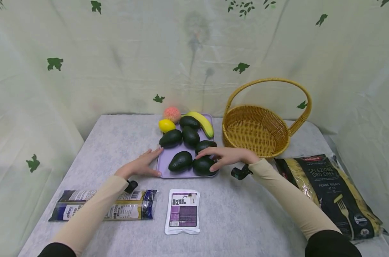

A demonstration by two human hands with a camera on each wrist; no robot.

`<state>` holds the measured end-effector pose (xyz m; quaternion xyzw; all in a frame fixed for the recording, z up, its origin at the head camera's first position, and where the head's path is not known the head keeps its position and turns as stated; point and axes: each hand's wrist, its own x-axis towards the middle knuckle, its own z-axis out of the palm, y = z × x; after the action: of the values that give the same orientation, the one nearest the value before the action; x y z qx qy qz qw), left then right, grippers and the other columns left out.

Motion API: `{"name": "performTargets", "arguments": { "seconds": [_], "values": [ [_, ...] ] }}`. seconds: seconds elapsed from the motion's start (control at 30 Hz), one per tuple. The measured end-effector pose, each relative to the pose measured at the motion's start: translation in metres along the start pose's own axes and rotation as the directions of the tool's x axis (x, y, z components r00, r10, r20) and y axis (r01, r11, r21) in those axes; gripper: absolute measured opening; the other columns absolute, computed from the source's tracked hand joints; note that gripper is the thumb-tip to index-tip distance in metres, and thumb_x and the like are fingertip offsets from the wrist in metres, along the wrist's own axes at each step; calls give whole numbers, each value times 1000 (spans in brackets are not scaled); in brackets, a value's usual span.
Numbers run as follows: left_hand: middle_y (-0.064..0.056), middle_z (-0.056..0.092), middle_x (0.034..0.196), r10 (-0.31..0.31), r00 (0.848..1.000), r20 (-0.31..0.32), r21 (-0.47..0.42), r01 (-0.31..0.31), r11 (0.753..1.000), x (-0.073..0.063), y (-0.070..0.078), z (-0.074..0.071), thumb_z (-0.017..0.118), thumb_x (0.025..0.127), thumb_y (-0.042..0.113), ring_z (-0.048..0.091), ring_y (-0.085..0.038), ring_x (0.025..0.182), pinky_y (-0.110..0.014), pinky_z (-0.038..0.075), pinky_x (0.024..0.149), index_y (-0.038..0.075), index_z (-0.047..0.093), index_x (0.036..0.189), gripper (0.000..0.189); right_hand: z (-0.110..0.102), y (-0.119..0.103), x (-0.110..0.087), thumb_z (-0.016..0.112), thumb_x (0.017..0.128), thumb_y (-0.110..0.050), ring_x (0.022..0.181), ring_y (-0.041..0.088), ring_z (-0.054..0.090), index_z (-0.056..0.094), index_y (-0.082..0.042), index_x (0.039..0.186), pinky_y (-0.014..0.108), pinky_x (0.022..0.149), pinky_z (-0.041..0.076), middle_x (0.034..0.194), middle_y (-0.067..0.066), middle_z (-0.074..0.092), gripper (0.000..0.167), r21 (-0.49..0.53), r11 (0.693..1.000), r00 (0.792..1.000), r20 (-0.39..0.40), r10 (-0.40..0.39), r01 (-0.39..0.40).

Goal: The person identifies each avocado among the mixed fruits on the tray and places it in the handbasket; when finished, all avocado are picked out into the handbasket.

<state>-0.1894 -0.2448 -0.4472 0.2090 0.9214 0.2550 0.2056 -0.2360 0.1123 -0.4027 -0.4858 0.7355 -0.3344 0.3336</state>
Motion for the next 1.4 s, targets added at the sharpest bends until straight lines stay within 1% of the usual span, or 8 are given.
{"name": "performTargets", "arguments": {
  "seconds": [0.2,0.37,0.47,0.63,0.9,1.1,1.23,1.4],
  "values": [
    [-25,11,155,0,1000,4,-3,0,1000,0,0,0,75,82,36,1,-54,137,-70,2,105,-1,15,151,99,6,1,13,68,88,-13,137,27,30,50,-11,138,46,108,30,148,18,34,53,-158,987,1000,13,17,-14],
    [-25,11,155,1,1000,6,-5,-1,1000,1,0,0,75,82,35,0,-54,137,-70,1,105,-1,14,151,99,12,4,16,69,83,-6,131,25,37,56,-14,132,43,106,32,141,13,42,51,-238,971,999,-44,-3,-8],
    [-26,10,155,7,1000,2,-6,-7,1000,1,1,1,75,83,34,0,-54,137,-71,0,105,-2,14,151,98,14,5,14,70,82,-3,129,23,38,58,-13,129,41,101,38,139,10,45,50,-194,981,996,-84,-17,0],
    [-27,7,155,16,1000,-5,-2,-16,1000,-1,1,1,74,83,33,1,-54,137,-72,1,104,-3,14,151,98,11,8,4,69,84,-4,128,20,37,57,-14,130,41,92,45,141,8,44,49,-31,1000,992,-123,-4,0],
    [-26,7,155,13,1000,-13,4,-13,1000,-2,-1,2,74,82,34,2,-54,137,-70,2,105,-3,14,151,98,-6,6,-18,68,89,-10,126,21,42,53,-16,135,42,96,44,145,7,41,49,184,983,973,-226,42,0],
    [-27,8,154,23,1000,-16,0,-23,1000,-3,-1,3,75,82,35,2,-54,137,-70,2,105,-3,15,150,99,-25,3,-48,68,90,-19,119,26,45,51,-22,137,43,95,42,143,-2,43,50,261,963,925,-346,159,-68],
    [-27,9,154,26,1000,-18,2,-26,1000,-3,-1,2,75,82,34,2,-55,136,-70,2,105,-4,15,150,99,-42,7,-71,65,91,-16,126,28,39,47,-18,140,44,97,42,146,3,38,52,338,939,878,-426,218,-69],
    [-26,9,154,18,1000,-10,2,-18,1000,-3,-1,2,74,82,35,2,-54,137,-71,1,105,-3,14,150,99,-61,21,-95,61,94,-11,120,29,47,42,-14,143,38,92,48,148,5,31,53,414,908,805,-516,293,-65]
  ]
}}
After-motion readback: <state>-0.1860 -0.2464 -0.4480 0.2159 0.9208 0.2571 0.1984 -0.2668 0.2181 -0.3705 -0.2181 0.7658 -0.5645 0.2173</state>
